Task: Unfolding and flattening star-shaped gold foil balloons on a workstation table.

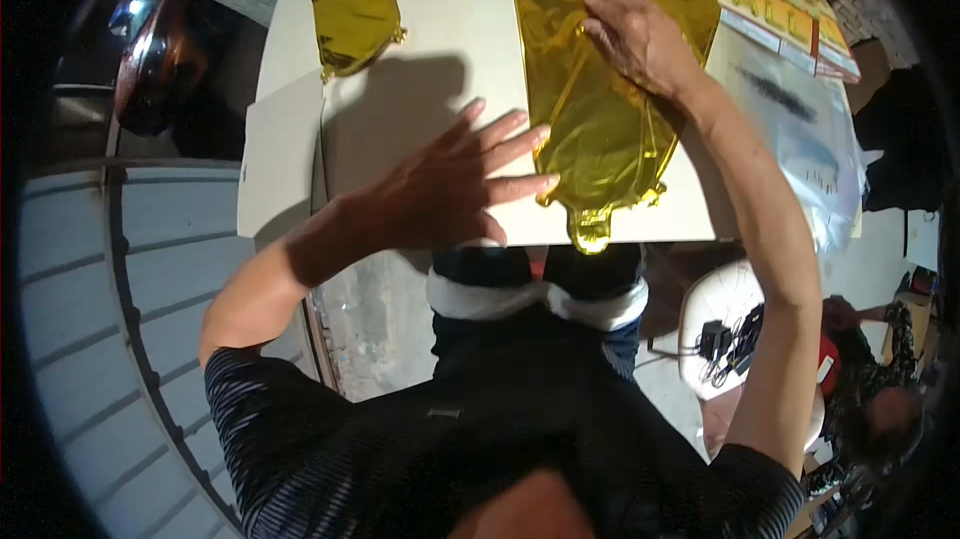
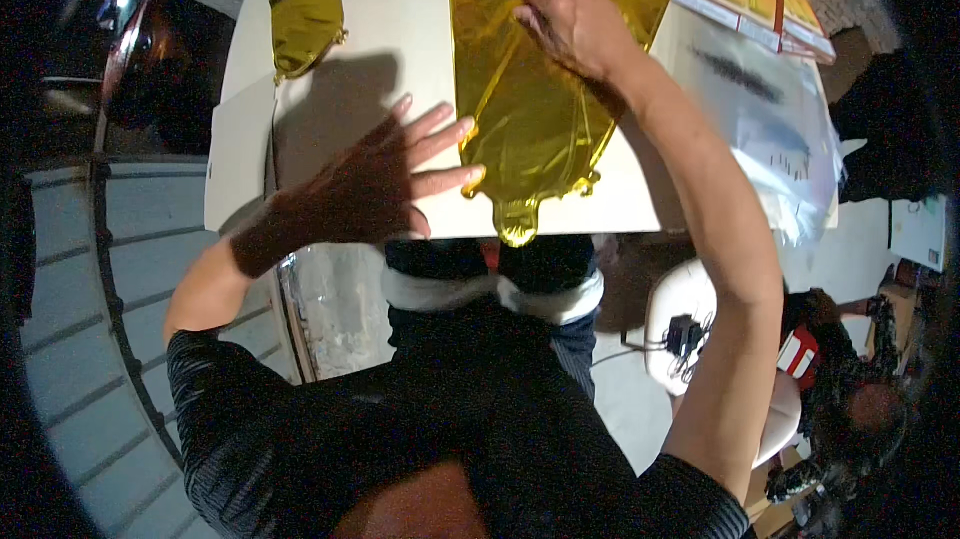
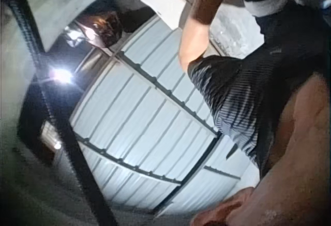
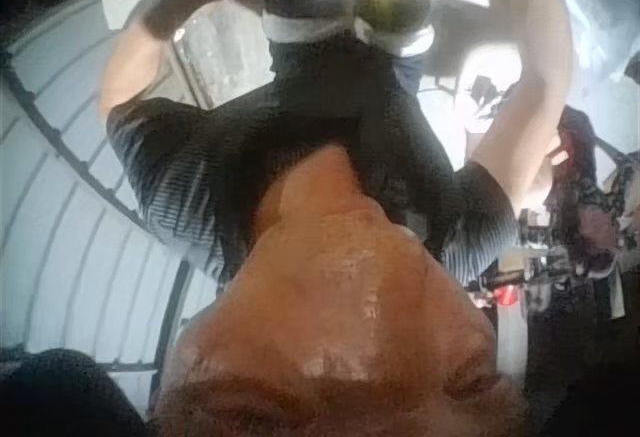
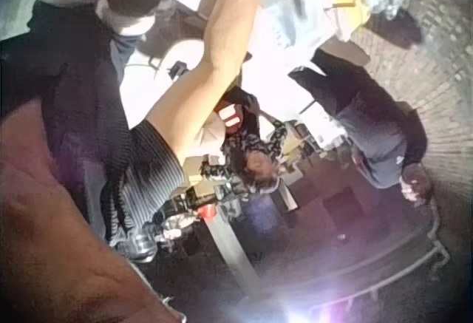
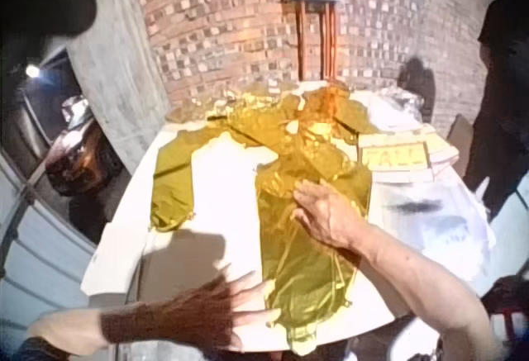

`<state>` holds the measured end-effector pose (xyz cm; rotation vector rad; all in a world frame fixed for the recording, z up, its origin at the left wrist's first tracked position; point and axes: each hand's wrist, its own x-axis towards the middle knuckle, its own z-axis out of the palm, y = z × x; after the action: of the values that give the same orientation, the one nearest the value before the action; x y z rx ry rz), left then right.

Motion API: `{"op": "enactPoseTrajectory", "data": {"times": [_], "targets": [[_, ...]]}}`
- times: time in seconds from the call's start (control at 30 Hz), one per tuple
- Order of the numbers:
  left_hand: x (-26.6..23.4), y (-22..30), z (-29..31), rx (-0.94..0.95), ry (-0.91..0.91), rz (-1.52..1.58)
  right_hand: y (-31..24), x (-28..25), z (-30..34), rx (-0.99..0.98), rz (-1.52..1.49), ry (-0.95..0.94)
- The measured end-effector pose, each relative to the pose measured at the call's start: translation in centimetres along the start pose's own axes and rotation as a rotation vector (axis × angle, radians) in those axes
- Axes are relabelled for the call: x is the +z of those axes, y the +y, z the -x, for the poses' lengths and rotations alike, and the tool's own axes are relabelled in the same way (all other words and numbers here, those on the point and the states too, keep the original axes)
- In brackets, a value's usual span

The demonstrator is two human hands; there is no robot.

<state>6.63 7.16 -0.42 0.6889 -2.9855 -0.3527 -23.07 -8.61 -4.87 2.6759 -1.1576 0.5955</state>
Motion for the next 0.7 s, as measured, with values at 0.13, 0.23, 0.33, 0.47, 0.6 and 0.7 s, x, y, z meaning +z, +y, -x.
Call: {"op": "enactPoseTrajectory", "data": {"times": [0.13,0.23,0.33,0.47,0.6,0.7], "targets": [[0.1,-3.4,-2.9,-0.142,0.194,0.017,-0.1,0.1,0.1,0.022,-0.085,0.048],[0.8,-8.0,-7.8,-0.214,0.442,-0.129,-0.5,-0.2,0.1,0.009,-0.097,0.060],[1.2,-10.4,-10.7,-0.285,0.463,-0.217,-0.6,-0.4,-0.1,0.034,-0.074,0.016],[1.5,-10.7,-12.1,-0.387,0.235,-0.184,-0.7,-0.4,0.0,0.043,-0.113,0.036],[1.9,-10.4,-12.1,-0.375,0.197,-0.263,-0.9,-0.8,-0.2,0.087,-0.134,-0.005],[2.2,-10.5,-12.0,-0.363,0.216,-0.201,0.5,-2.1,-0.9,0.144,-0.373,-0.050]]}}
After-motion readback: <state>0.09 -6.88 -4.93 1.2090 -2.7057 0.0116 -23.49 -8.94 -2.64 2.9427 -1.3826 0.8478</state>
